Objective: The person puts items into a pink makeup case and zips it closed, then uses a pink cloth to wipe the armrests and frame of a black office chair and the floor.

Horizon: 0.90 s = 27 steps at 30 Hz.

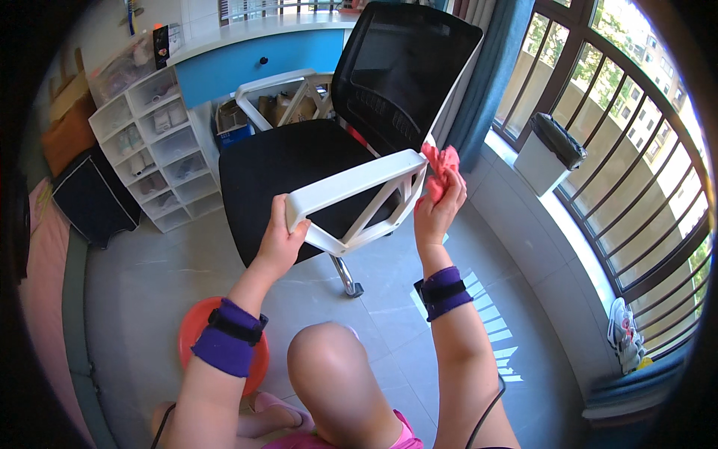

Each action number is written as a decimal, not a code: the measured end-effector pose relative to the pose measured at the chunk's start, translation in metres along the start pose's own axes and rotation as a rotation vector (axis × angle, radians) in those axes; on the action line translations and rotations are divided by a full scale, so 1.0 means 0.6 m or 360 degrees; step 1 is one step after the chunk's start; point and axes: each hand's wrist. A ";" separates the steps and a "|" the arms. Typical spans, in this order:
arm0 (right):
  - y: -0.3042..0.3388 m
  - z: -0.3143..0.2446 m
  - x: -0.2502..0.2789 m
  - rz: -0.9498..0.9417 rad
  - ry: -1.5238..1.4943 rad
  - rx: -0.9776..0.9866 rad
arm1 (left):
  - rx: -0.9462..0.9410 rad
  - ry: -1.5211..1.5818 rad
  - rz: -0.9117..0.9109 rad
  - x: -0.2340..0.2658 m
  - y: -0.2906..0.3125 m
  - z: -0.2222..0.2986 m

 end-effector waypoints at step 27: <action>0.170 -0.005 0.026 -0.0516 0.0014 0.0071 | 0.0084 0.0114 -0.0066 0.036 -0.001 0.001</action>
Point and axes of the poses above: each hand's wrist, its own y-axis away from the middle knuckle, its own x-axis out of the back of the hand, z = x × y, and after that the axes turned 2 degrees about -y, right-handed
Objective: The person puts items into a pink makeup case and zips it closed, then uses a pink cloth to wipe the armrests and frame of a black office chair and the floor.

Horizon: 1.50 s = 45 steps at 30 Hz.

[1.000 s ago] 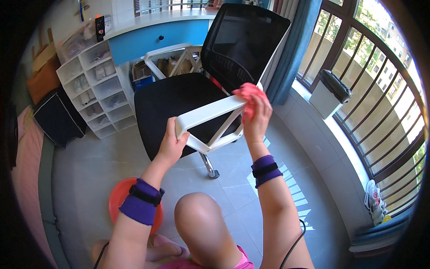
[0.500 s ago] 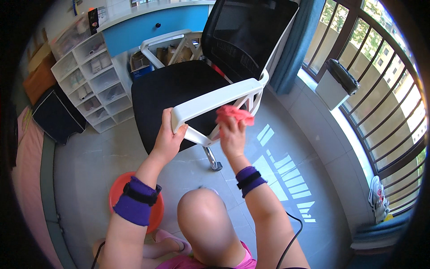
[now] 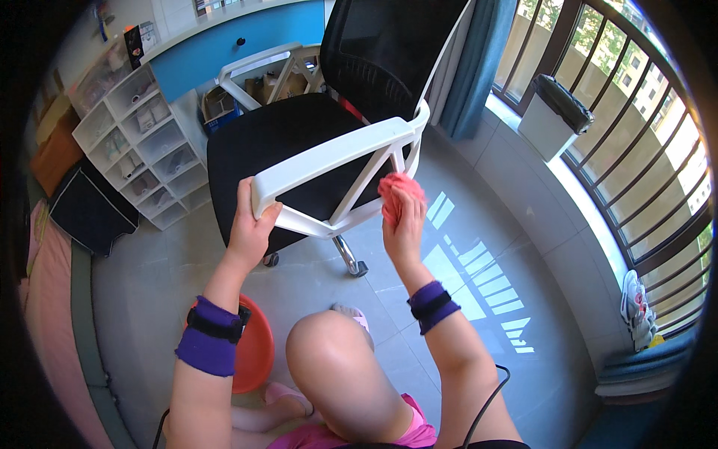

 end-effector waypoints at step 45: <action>0.092 -0.008 -0.007 -0.0592 -0.0517 -0.0337 | 0.0127 0.0196 0.0055 0.020 0.004 -0.029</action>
Point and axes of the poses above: each hand's wrist, its own y-axis away from the middle knuckle, its own x-axis out of the back of the hand, z = x × y, and after that the axes turned 2 degrees about -y, right-handed
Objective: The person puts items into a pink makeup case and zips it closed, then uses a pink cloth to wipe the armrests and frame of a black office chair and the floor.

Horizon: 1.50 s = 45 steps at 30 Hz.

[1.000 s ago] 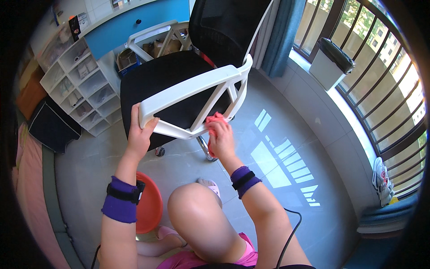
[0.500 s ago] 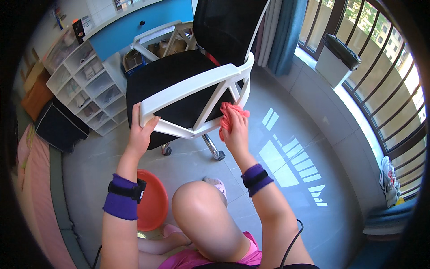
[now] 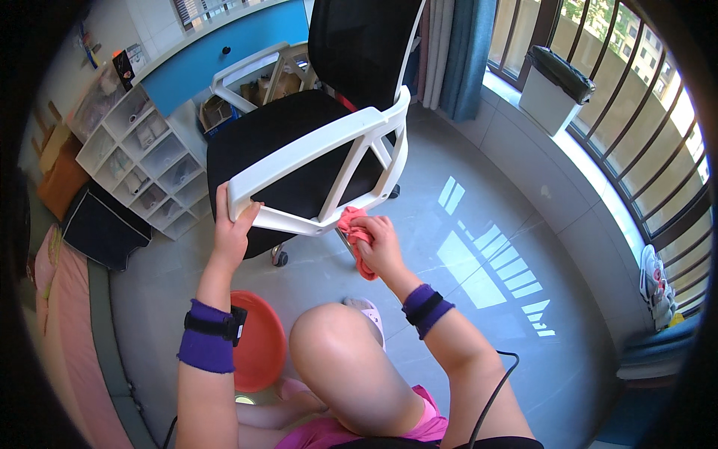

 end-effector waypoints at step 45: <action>-0.050 0.019 -0.006 0.0326 0.0655 0.0048 | -0.0027 0.0097 -0.0104 -0.004 -0.001 0.009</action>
Point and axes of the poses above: each hand's wrist, its own y-axis away from the middle knuckle, its own x-axis out of the back of the hand, z = x × y, and after that the axes turned 2 degrees about -y, right-handed
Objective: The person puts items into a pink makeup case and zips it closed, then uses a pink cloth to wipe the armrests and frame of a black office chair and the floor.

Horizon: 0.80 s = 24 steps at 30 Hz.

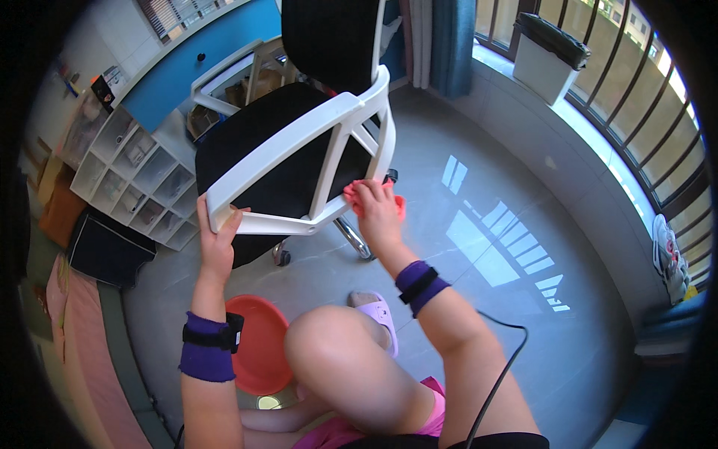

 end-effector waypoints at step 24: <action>-0.022 0.032 0.008 -0.0187 -0.0180 0.0188 | 0.0058 -0.0038 0.0097 0.010 0.018 0.011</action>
Point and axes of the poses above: each hand's wrist, its own y-axis away from the middle knuckle, its own x-axis out of the back of the hand, z = x × y, and after that the axes turned 2 degrees about -y, right-handed
